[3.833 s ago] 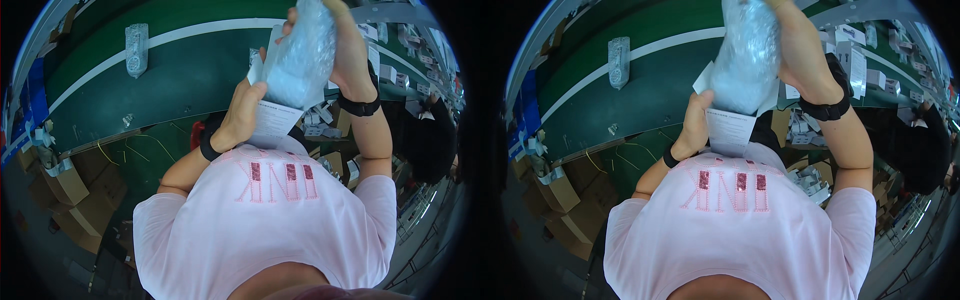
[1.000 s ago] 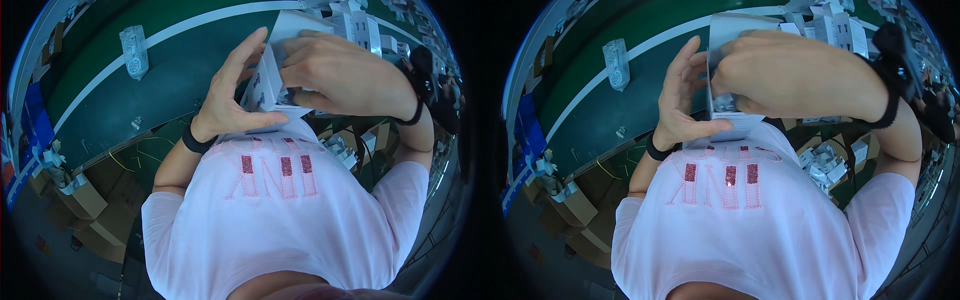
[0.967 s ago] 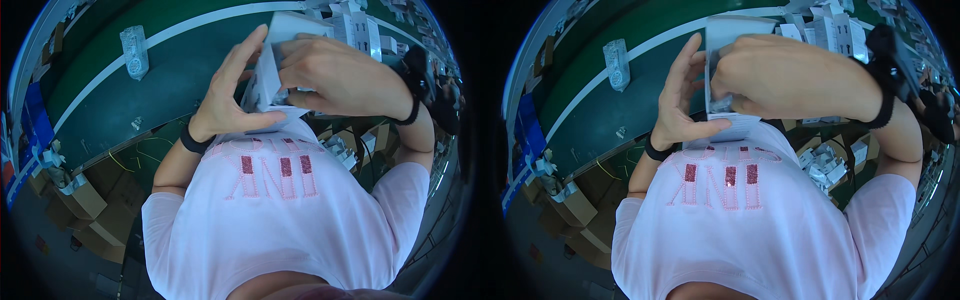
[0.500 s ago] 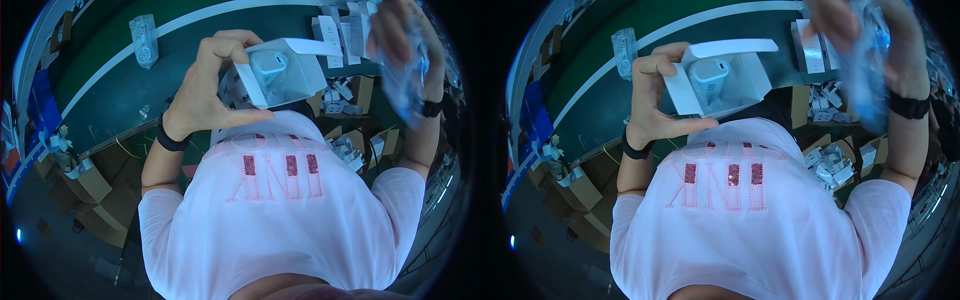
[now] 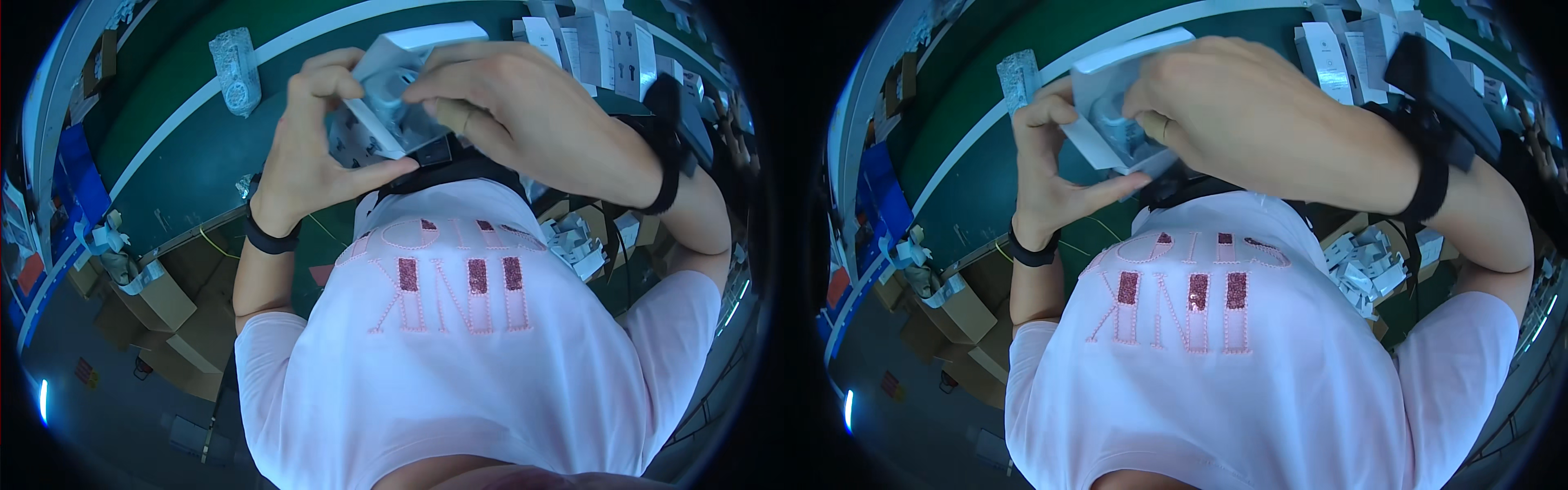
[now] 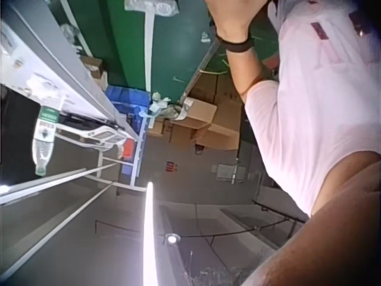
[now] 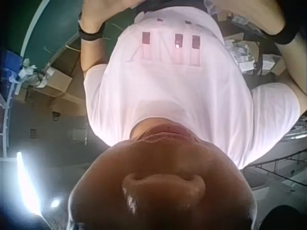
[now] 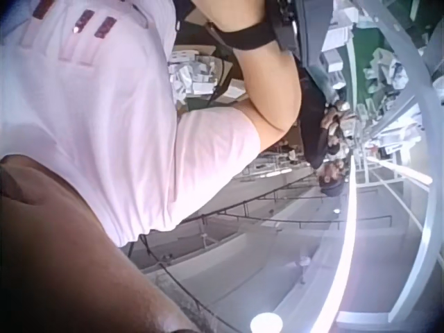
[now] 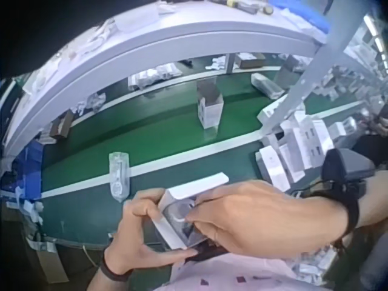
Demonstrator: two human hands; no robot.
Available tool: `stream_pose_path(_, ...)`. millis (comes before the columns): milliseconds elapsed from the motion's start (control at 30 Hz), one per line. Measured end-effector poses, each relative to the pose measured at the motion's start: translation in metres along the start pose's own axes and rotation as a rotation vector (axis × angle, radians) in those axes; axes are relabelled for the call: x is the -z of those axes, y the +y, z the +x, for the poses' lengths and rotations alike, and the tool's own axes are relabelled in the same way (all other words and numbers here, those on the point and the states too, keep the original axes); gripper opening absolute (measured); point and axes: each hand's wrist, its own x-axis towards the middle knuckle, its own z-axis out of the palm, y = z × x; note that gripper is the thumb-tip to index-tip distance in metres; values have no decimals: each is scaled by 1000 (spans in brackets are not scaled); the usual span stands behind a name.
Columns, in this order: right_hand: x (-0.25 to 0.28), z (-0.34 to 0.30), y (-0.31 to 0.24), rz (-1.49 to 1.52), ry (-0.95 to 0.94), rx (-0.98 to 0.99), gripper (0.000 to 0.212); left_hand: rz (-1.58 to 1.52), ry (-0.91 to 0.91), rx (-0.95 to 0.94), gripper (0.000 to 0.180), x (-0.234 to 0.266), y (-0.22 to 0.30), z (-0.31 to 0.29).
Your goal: Packaging electronic components into boxes with bubble wrap and manuals on a production line.
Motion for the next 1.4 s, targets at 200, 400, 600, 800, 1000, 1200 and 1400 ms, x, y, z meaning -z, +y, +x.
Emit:
stream_pose_path(200,10,22,2,574,-370,-340,29,23,-55,118,79,1,-3,3)
stream_pose_path(400,-13,18,18,686,-484,-210,22,-47,-62,160,77,-3,5,10)
stream_pose_path(600,11,16,6,528,-445,-293,18,-128,-162,222,74,-10,10,6)
stream_pose_path(800,34,21,14,1,-358,-51,14,-175,-144,266,76,-10,0,13)
stream_pose_path(1000,56,42,11,-144,-246,-154,10,-355,-8,246,75,-12,-11,18)
stream_pose_path(1200,101,39,-16,1213,301,-540,28,-500,35,341,74,-25,-20,12)
stream_pose_path(1400,37,49,-18,1164,216,-422,27,-626,98,361,77,-33,-17,8)
